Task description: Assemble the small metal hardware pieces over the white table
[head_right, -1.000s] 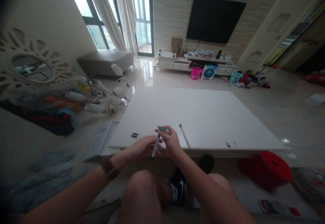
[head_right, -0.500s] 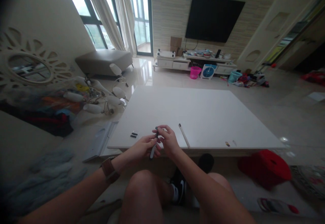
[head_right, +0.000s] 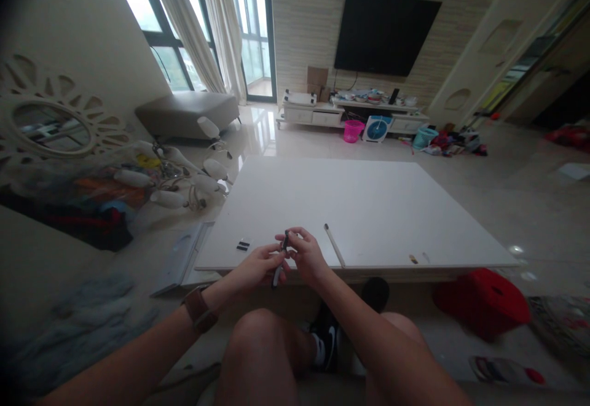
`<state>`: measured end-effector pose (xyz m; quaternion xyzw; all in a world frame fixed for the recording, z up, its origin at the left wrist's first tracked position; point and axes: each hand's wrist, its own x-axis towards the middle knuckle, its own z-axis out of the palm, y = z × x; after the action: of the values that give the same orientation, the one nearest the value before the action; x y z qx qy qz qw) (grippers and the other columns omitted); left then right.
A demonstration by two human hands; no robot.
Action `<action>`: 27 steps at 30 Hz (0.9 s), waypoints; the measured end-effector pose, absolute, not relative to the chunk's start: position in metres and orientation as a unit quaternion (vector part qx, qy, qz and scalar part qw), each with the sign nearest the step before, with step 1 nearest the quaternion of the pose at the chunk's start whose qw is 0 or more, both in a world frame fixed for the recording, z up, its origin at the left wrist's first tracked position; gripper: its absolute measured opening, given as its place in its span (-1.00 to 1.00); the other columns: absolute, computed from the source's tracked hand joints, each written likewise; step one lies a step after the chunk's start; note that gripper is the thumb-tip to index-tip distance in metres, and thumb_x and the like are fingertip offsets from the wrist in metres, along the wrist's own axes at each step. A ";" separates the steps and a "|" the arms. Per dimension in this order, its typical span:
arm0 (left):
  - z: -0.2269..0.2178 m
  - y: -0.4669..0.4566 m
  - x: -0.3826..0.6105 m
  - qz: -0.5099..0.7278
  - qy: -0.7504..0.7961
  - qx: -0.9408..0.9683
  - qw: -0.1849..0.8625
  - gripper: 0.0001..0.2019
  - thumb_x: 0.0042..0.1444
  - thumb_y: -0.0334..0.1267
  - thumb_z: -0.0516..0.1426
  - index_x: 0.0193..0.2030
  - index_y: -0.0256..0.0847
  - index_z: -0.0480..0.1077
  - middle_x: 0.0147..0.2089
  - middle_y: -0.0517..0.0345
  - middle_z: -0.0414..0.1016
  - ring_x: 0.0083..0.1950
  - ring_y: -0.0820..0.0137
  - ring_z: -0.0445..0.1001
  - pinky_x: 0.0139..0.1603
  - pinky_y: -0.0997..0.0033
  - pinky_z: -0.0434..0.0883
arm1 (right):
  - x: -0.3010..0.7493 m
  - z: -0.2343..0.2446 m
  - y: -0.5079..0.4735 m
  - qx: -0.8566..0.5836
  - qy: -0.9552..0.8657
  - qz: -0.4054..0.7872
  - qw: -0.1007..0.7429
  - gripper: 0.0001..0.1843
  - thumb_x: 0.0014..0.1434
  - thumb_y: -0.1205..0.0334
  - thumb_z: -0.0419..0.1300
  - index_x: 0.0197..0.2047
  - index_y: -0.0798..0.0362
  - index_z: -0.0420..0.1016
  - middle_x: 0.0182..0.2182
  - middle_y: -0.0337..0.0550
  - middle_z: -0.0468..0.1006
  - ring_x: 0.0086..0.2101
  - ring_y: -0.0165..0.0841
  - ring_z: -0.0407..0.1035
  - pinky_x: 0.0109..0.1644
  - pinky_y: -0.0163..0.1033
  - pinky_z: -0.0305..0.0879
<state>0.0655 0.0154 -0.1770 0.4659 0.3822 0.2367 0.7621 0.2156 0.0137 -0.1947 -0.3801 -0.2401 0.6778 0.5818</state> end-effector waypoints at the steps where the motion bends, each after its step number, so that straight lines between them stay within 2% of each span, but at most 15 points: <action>1: -0.176 0.016 0.066 0.239 0.388 0.469 0.756 -0.63 0.12 -0.05 0.23 -0.04 -0.27 0.37 -0.32 0.07 0.51 -0.45 0.46 0.47 -0.43 0.50 0.37 | 0.216 -0.194 0.013 -0.379 -0.239 0.680 0.580 -0.63 -0.11 0.10 0.45 -0.28 0.06 0.45 -0.25 -0.05 0.63 -0.35 -0.34 0.45 -0.39 -0.33 0.17; 4: -0.173 0.016 0.066 0.251 0.415 0.471 0.737 -0.64 0.09 -0.04 0.25 -0.11 -0.27 0.37 -0.34 0.11 0.49 -0.48 0.47 0.45 -0.44 0.48 0.38 | 0.218 -0.192 0.012 -0.377 -0.230 0.689 0.575 -0.67 -0.06 0.06 0.38 -0.27 0.06 0.48 -0.23 -0.03 0.63 -0.27 -0.29 0.45 -0.36 -0.32 0.20; 8: -0.174 0.017 0.068 0.275 0.424 0.466 0.726 -0.66 0.05 -0.07 0.28 -0.19 -0.27 0.33 -0.37 0.16 0.47 -0.49 0.48 0.45 -0.42 0.47 0.40 | 0.216 -0.192 0.012 -0.377 -0.216 0.696 0.572 -0.65 -0.02 0.02 0.31 -0.19 0.04 0.53 -0.27 -0.08 0.63 -0.29 -0.29 0.43 -0.38 -0.31 0.20; 13: -0.177 0.018 0.071 0.287 0.404 0.462 0.736 -0.64 0.01 -0.16 0.27 -0.10 -0.30 0.34 -0.40 0.15 0.48 -0.51 0.48 0.44 -0.46 0.49 0.39 | 0.211 -0.194 0.011 -0.369 -0.221 0.704 0.565 -0.59 0.01 0.01 0.29 -0.10 0.06 0.56 -0.29 -0.09 0.60 -0.29 -0.27 0.43 -0.40 -0.29 0.21; 17: -0.177 0.018 0.072 0.287 0.391 0.484 0.728 -0.58 -0.01 -0.20 0.25 0.00 -0.28 0.34 -0.45 0.19 0.46 -0.61 0.53 0.34 -0.61 0.57 0.24 | 0.211 -0.195 0.009 -0.367 -0.235 0.705 0.559 -0.55 -0.02 0.07 0.30 -0.05 0.07 0.57 -0.28 -0.10 0.59 -0.32 -0.28 0.41 -0.46 -0.30 0.16; 19: -0.177 0.018 0.071 0.283 0.402 0.485 0.724 -0.63 0.01 -0.21 0.20 -0.04 -0.27 0.36 -0.50 0.24 0.41 -0.66 0.57 0.25 -0.68 0.60 0.12 | 0.211 -0.195 0.009 -0.366 -0.232 0.703 0.563 -0.56 -0.04 0.11 0.31 -0.07 0.09 0.59 -0.29 -0.08 0.59 -0.30 -0.29 0.41 -0.40 -0.29 0.20; 22: -0.178 0.019 0.070 0.292 0.398 0.478 0.727 -0.72 0.08 -0.10 0.14 -0.19 -0.28 0.38 -0.54 0.26 0.35 -0.68 0.59 0.18 -0.70 0.59 0.05 | 0.211 -0.193 0.009 -0.360 -0.215 0.702 0.576 -0.61 -0.06 0.15 0.32 -0.13 0.11 0.62 -0.33 -0.10 0.58 -0.30 -0.34 0.38 -0.27 -0.28 0.24; 27: -0.176 0.019 0.071 0.309 0.400 0.470 0.724 -0.56 0.16 0.12 0.04 -0.38 -0.29 0.35 -0.59 0.23 0.29 -0.68 0.58 0.15 -0.68 0.57 0.04 | 0.212 -0.188 0.007 -0.342 -0.209 0.704 0.586 -0.66 -0.06 0.17 0.31 -0.17 0.08 0.64 -0.40 -0.20 0.52 -0.40 -0.42 0.29 -0.23 -0.29 0.24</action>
<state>0.0710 0.0189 -0.1763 0.4701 0.4002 0.3088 0.7235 0.2117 0.0072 -0.1881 -0.3424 -0.2091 0.7037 0.5863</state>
